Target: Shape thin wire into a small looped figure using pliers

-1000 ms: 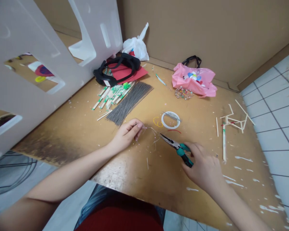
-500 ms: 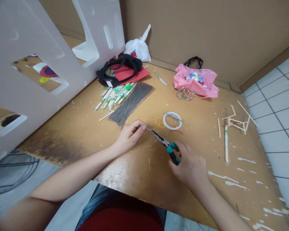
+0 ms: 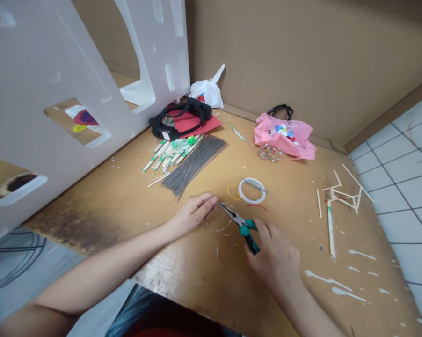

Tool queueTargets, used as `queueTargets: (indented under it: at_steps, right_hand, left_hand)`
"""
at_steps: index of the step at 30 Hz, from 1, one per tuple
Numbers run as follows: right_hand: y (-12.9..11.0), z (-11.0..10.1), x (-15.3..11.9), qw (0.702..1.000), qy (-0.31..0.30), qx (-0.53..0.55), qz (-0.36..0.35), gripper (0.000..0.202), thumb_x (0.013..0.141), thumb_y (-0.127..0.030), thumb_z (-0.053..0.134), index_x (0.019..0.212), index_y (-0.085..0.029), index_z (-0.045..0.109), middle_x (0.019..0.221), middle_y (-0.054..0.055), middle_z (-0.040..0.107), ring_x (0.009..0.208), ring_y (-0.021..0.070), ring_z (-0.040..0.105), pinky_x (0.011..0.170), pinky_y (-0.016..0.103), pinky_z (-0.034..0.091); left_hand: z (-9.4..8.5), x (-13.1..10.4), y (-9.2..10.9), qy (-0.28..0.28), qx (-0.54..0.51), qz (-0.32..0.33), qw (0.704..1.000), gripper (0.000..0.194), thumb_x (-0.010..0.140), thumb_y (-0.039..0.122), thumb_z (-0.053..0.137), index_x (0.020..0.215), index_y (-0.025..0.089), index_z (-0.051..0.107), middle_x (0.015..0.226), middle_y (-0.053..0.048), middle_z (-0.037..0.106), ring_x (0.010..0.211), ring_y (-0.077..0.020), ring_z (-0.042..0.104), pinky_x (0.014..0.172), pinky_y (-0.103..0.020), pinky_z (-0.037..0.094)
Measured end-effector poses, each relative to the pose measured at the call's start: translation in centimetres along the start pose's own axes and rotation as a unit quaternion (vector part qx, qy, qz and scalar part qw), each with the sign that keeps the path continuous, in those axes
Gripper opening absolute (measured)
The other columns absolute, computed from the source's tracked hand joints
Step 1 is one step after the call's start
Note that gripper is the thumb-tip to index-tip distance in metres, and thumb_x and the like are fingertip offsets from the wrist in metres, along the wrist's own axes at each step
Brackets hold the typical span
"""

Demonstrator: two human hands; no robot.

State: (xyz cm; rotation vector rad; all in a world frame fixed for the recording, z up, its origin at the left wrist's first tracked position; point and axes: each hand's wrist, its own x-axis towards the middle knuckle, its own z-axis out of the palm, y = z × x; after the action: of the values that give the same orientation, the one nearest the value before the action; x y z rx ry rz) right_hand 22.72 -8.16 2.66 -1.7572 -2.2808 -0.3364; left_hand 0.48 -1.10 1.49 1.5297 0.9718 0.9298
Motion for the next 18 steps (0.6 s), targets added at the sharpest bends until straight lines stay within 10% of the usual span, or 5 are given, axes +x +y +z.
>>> queueTargets:
  at_steps: [18]
  right_hand:
    - [-1.2, 0.6, -0.1, 0.998, 0.035, -0.056, -0.023, 0.033, 0.084, -0.036, 0.052, 0.112, -0.019, 0.055, 0.090, 0.009, 0.066, 0.076, 0.0222, 0.061, 0.064, 0.031, 0.042]
  left_hand:
    - [0.5, -0.1, -0.5, 0.052, 0.036, 0.010, 0.998, 0.037, 0.094, 0.043, 0.034, 0.066, 0.019, 0.041, 0.055, 0.005, 0.041, 0.052, -0.0097, 0.040, 0.056, -0.023, 0.032]
